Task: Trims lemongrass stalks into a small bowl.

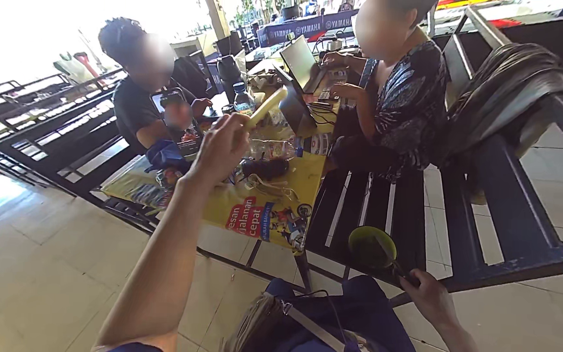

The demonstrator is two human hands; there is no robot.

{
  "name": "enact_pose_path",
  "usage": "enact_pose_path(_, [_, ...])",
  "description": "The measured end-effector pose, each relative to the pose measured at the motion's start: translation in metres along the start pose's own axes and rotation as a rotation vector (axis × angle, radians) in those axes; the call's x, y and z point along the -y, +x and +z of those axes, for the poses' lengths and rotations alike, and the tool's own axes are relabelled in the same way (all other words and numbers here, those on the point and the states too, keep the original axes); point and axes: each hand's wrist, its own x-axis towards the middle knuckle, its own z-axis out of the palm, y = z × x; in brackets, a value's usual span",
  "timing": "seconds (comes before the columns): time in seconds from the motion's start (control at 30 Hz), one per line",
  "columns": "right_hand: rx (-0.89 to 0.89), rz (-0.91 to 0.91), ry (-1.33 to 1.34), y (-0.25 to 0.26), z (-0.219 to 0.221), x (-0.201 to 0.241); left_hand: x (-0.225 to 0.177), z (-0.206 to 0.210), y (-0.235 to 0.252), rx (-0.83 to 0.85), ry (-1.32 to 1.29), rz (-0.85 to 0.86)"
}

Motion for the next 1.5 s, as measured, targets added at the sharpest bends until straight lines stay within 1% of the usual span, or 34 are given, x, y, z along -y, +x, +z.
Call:
enact_pose_path(0.13, [-0.011,0.012,0.019,-0.003,0.001,-0.006,0.001,-0.037,-0.002,-0.144,-0.045,0.016])
enact_pose_path(0.23, [-0.015,0.003,0.064,-0.002,-0.001,-0.003,0.0,-0.061,-0.003,-0.211,-0.131,0.027])
enact_pose_path(0.3, [-0.055,-0.064,0.102,0.002,-0.01,0.009,0.0,-0.072,-0.002,-0.227,-0.206,0.05])
enact_pose_path(0.33, [-0.093,-0.128,0.103,0.006,-0.018,0.021,0.001,-0.075,0.0,-0.225,-0.235,0.065])
enact_pose_path(0.4, [-0.17,-0.282,0.096,0.014,-0.047,0.06,0.003,-0.079,0.003,-0.193,-0.259,0.08])
enact_pose_path(0.47, [-0.219,-0.445,0.098,0.02,-0.085,0.113,0.0,-0.077,0.005,-0.145,-0.281,0.079])
enact_pose_path(0.53, [-0.212,-0.556,0.121,0.021,-0.122,0.172,-0.008,-0.073,0.005,-0.079,-0.272,0.059])
enact_pose_path(0.6, [-0.177,-0.647,0.103,0.018,-0.15,0.227,-0.014,-0.065,0.006,-0.027,-0.258,0.049])
enact_pose_path(0.67, [-0.164,-0.737,0.046,0.016,-0.161,0.273,-0.018,-0.054,0.006,0.016,-0.244,0.044])
enact_pose_path(0.73, [-0.148,-0.797,0.017,0.014,-0.161,0.307,-0.021,-0.043,0.005,0.065,-0.242,0.033])
enact_pose_path(0.83, [-0.102,-0.791,-0.052,0.016,-0.151,0.342,-0.024,-0.029,0.003,0.11,-0.24,0.013])
enact_pose_path(1.0, [-0.019,-0.719,-0.131,0.021,-0.131,0.365,-0.028,-0.012,0.003,0.158,-0.24,0.015])
enact_pose_path(1.1, [0.008,-0.683,-0.142,0.025,-0.127,0.37,-0.027,-0.001,0.003,0.191,-0.238,0.031])
enact_pose_path(1.27, [0.079,-0.676,-0.153,0.034,-0.125,0.379,-0.025,0.015,0.005,0.243,-0.239,0.052])
enact_pose_path(1.5, [0.211,-0.672,-0.172,0.04,-0.123,0.385,-0.025,0.013,0.008,0.214,-0.234,-0.004])
